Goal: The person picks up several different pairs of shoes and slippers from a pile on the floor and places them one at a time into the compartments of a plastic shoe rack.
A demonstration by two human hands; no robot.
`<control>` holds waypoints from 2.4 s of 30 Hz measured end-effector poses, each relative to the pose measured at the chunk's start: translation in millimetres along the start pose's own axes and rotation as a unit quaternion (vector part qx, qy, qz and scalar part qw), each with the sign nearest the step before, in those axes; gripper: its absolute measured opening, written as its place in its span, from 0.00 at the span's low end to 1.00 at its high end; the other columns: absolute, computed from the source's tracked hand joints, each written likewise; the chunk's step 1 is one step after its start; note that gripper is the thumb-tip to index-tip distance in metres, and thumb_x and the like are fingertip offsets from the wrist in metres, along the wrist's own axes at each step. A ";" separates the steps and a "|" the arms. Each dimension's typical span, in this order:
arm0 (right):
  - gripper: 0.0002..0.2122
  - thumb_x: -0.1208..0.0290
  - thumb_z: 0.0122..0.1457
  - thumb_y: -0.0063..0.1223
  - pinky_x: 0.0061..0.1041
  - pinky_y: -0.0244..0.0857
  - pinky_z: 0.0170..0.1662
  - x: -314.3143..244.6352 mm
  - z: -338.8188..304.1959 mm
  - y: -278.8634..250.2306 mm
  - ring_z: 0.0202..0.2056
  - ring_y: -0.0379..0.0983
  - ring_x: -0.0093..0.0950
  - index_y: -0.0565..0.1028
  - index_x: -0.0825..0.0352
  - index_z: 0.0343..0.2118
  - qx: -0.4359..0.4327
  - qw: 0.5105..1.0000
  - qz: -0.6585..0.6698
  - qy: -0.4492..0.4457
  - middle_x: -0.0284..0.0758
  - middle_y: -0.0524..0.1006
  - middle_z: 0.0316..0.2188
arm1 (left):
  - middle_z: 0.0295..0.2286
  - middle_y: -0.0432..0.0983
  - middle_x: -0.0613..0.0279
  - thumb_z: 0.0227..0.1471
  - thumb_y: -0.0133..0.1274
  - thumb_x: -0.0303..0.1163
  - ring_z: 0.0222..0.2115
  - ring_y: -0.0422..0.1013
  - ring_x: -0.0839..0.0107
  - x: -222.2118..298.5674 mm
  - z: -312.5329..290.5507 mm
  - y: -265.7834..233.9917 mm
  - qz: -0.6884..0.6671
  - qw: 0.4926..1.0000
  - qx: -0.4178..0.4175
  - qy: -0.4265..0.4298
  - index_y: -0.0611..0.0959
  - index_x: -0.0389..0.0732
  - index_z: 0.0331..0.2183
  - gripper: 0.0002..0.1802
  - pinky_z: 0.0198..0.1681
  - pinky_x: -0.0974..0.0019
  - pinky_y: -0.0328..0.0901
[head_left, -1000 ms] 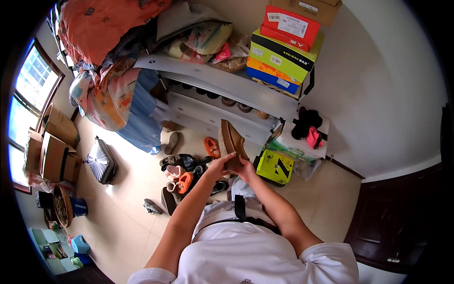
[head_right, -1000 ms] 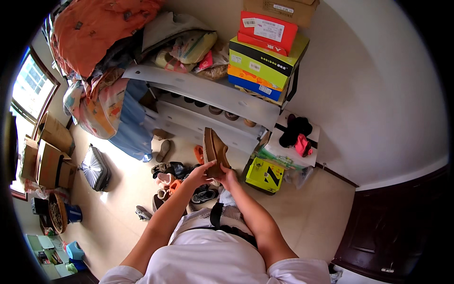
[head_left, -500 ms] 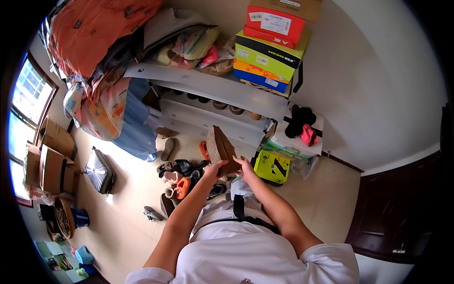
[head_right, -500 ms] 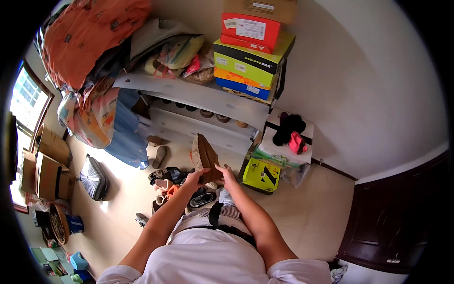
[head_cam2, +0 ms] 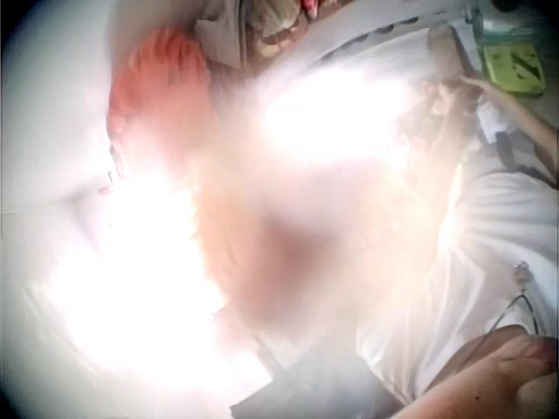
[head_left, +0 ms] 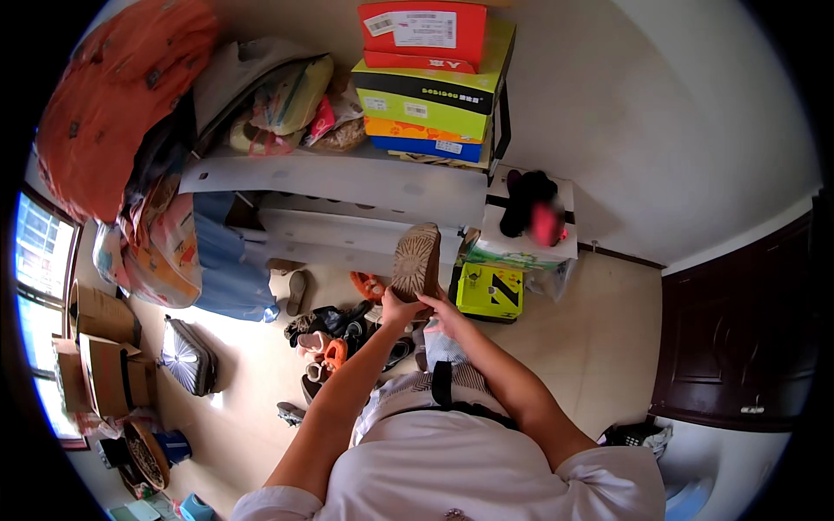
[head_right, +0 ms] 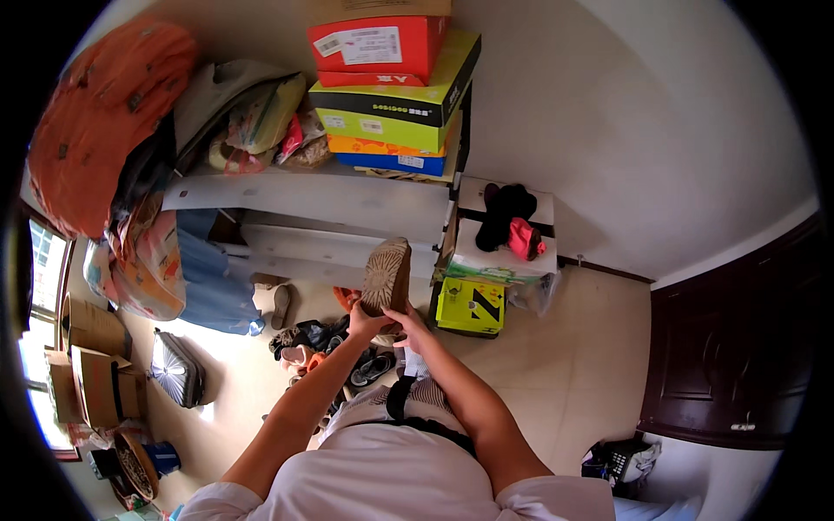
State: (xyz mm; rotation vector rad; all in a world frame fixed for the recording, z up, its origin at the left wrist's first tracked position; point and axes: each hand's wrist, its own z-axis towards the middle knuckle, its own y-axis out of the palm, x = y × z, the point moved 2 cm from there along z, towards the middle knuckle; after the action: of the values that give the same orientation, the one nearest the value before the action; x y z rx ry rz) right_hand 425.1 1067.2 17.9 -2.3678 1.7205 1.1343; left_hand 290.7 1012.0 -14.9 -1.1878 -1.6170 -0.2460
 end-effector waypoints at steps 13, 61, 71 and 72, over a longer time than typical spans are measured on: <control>0.32 0.78 0.48 0.51 0.44 0.67 0.43 -42.4 69.9 -41.4 0.42 0.68 0.30 0.56 0.51 0.58 0.035 0.979 0.161 -0.121 0.34 0.71 0.39 | 0.47 0.59 0.43 0.20 0.69 0.37 0.50 0.60 0.50 33.4 53.5 50.2 0.087 0.992 0.048 0.079 0.59 0.34 0.52 0.56 0.53 0.58 0.58; 0.15 0.71 0.59 0.43 0.34 0.58 0.52 -40.9 166.2 -67.1 0.49 0.64 0.26 0.64 0.62 0.50 -0.124 0.862 0.424 -0.249 0.29 0.69 0.46 | 0.36 0.74 0.56 0.42 0.60 0.31 0.37 0.71 0.63 66.0 151.0 87.9 -0.157 0.922 -0.350 -0.054 0.73 0.34 0.40 0.22 0.41 0.62 0.65; 0.27 0.74 0.58 0.40 0.31 0.52 0.55 -37.7 151.8 -38.2 0.56 0.58 0.30 0.50 0.59 0.61 -0.169 0.816 0.447 -0.324 0.34 0.62 0.54 | 0.37 0.76 0.62 0.52 0.55 0.30 0.37 0.69 0.77 44.2 127.1 99.5 -0.291 0.943 -0.116 0.107 0.70 0.35 0.50 0.24 0.41 0.74 0.62; 0.25 0.75 0.58 0.40 0.29 0.53 0.55 -38.7 152.9 -42.4 0.55 0.59 0.29 0.52 0.61 0.59 -0.188 0.808 0.439 -0.346 0.33 0.63 0.54 | 0.37 0.76 0.61 0.51 0.55 0.28 0.37 0.69 0.78 47.5 123.4 105.4 -0.294 0.940 -0.103 0.141 0.70 0.34 0.50 0.24 0.39 0.75 0.63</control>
State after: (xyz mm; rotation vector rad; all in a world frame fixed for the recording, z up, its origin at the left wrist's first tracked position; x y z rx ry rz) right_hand 371.7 1177.0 -90.6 -0.8242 2.3853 2.2203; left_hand 300.0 1172.3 -68.0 -0.7412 -1.6781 -0.9449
